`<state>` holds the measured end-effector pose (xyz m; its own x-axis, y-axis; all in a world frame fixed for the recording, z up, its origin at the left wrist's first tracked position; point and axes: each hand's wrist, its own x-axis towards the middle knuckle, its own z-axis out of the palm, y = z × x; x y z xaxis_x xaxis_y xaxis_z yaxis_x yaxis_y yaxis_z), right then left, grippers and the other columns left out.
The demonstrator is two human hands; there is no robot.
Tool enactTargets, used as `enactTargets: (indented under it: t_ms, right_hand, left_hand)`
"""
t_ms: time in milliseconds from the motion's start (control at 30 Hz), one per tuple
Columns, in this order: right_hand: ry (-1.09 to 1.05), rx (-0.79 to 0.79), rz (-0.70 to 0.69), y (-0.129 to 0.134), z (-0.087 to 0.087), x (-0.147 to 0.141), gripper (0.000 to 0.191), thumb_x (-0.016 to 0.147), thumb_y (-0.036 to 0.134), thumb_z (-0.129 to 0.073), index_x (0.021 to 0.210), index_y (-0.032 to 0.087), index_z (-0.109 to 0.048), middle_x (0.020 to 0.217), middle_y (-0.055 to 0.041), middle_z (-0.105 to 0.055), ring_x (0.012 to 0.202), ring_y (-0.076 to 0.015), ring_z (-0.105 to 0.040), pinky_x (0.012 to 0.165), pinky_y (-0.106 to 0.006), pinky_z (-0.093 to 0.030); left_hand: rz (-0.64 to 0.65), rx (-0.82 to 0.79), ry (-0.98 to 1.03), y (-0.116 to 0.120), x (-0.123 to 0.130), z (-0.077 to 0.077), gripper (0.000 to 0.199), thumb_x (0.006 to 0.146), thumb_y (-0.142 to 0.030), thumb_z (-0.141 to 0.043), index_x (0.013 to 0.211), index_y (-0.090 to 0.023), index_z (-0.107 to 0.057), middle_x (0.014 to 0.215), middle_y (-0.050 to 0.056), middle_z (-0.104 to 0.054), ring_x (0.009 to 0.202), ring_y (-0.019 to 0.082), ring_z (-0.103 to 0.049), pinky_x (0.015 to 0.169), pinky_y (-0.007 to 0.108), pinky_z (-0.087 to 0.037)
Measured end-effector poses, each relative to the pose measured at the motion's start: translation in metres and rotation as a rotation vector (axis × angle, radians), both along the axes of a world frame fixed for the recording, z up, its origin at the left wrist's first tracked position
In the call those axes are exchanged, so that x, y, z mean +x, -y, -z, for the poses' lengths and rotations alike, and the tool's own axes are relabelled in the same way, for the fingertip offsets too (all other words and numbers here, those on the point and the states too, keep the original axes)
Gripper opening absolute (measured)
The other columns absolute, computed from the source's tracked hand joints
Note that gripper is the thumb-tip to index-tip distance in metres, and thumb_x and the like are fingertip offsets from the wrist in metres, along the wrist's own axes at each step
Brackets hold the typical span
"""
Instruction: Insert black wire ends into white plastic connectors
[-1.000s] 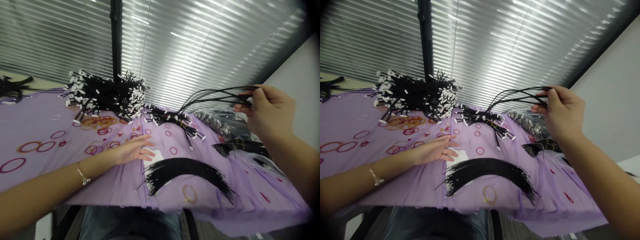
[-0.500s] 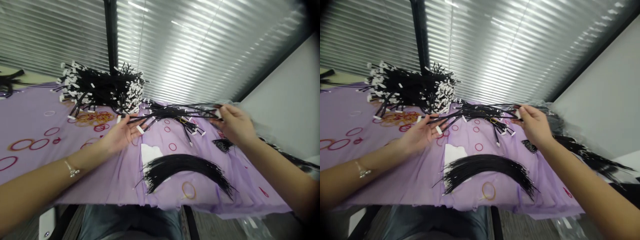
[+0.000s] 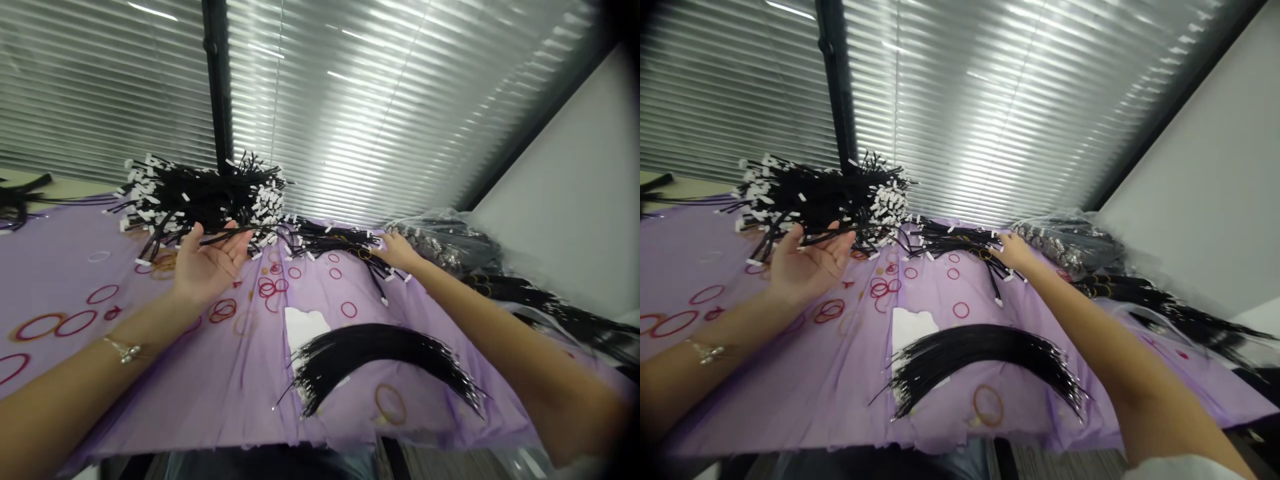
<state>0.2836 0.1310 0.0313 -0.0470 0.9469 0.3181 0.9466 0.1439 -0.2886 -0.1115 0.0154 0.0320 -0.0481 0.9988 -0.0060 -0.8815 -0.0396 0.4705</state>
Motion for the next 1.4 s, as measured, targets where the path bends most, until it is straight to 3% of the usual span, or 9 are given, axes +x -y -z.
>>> enactTargets:
  t_ms: [200,400,600,700,833,1033,1133,1267,1400]
  right_hand:
    - [0.151,-0.087,-0.218,0.03,0.009,-0.034,0.027,0.083,0.035,-0.053,0.096,0.015,-0.066,0.104,-0.0135,-0.065,0.1,-0.0247,-0.058,0.093,-0.037,-0.043]
    - [0.023,0.252,-0.766,0.105,-0.045,-0.107,0.098,0.066,0.058,-0.069,0.144,0.021,-0.022,0.145,-0.0127,-0.035,0.128,-0.0297,-0.039,0.1,-0.043,-0.039]
    - [-0.074,0.202,-0.635,0.12,-0.089,-0.129,0.03,0.092,0.039,-0.041,0.1,0.019,-0.062,0.08,-0.0021,-0.062,0.073,-0.0143,-0.06,0.071,-0.029,-0.045]
    - [0.096,0.429,-0.478,0.111,-0.092,-0.098,0.03,0.09,0.041,-0.045,0.09,0.017,-0.064,0.073,-0.0032,-0.057,0.076,-0.0165,-0.057,0.075,-0.032,-0.041]
    - [0.351,0.267,-0.584,0.098,-0.065,-0.049,0.042,0.089,0.051,-0.041,0.103,0.017,-0.061,0.086,-0.0094,-0.06,0.087,-0.0234,-0.056,0.08,-0.038,-0.042]
    - [0.441,0.15,-0.484,0.138,-0.004,-0.047,0.052,0.077,0.036,-0.064,0.124,0.016,-0.051,0.121,-0.0175,-0.052,0.109,-0.0355,-0.049,0.09,-0.052,-0.039]
    - [0.251,0.01,-0.695,0.172,0.012,-0.077,0.013,0.087,0.021,-0.05,0.091,0.017,-0.062,0.09,-0.0123,-0.062,0.086,-0.0246,-0.057,0.076,-0.039,-0.046]
    - [0.061,-0.264,-1.037,0.181,0.034,-0.104,0.016,0.088,0.017,-0.05,0.079,0.016,-0.063,0.08,-0.007,-0.063,0.075,-0.0169,-0.057,0.069,-0.03,-0.046]
    - [-0.085,-0.365,-1.145,0.167,0.045,-0.103,0.011,0.085,0.015,-0.056,0.078,0.016,-0.065,0.08,-0.0045,-0.063,0.075,-0.0129,-0.056,0.07,-0.026,-0.044]
  left_hand:
    - [0.038,0.132,-0.063,0.008,-0.003,-0.018,0.052,0.097,-0.042,-0.023,0.107,-0.005,-0.058,0.086,0.017,-0.071,0.085,0.022,-0.07,0.063,0.027,-0.057]
    - [0.089,0.407,-0.285,0.042,0.024,-0.055,0.066,0.098,-0.047,-0.008,0.103,-0.012,-0.064,0.086,0.009,-0.072,0.083,0.017,-0.069,0.065,0.024,-0.054]
    - [0.158,0.461,-0.482,0.077,0.05,-0.077,0.079,0.096,-0.046,0.003,0.104,-0.012,-0.068,0.104,0.01,-0.07,0.086,0.022,-0.068,0.065,0.032,-0.055]
    - [0.013,0.29,-0.624,0.072,0.051,-0.058,0.046,0.098,-0.031,-0.031,0.09,-0.011,-0.072,0.086,0.007,-0.071,0.065,0.015,-0.066,0.048,0.02,-0.049]
    - [0.072,0.128,-0.72,0.049,0.061,-0.008,0.011,0.077,-0.003,-0.063,0.077,-0.011,-0.07,0.068,0.002,-0.066,0.054,0.009,-0.062,0.042,0.012,-0.044]
    - [0.32,-0.146,-0.64,0.037,0.08,0.049,0.011,0.075,0.0,-0.063,0.068,-0.007,-0.068,0.076,0.007,-0.07,0.081,0.016,-0.068,0.084,0.029,-0.056]
    - [0.391,-0.177,-0.654,0.041,0.082,0.06,0.008,0.075,-0.001,-0.064,0.071,-0.006,-0.07,0.084,0.011,-0.072,0.085,0.019,-0.069,0.088,0.033,-0.055]
    - [0.366,-0.143,-0.812,0.048,0.082,0.06,0.012,0.078,-0.004,-0.062,0.083,-0.009,-0.072,0.089,0.008,-0.072,0.079,0.016,-0.07,0.083,0.027,-0.056]
    - [0.35,-0.137,-0.844,0.05,0.082,0.056,0.015,0.077,-0.006,-0.065,0.089,-0.01,-0.072,0.085,0.006,-0.072,0.073,0.015,-0.07,0.076,0.024,-0.058]
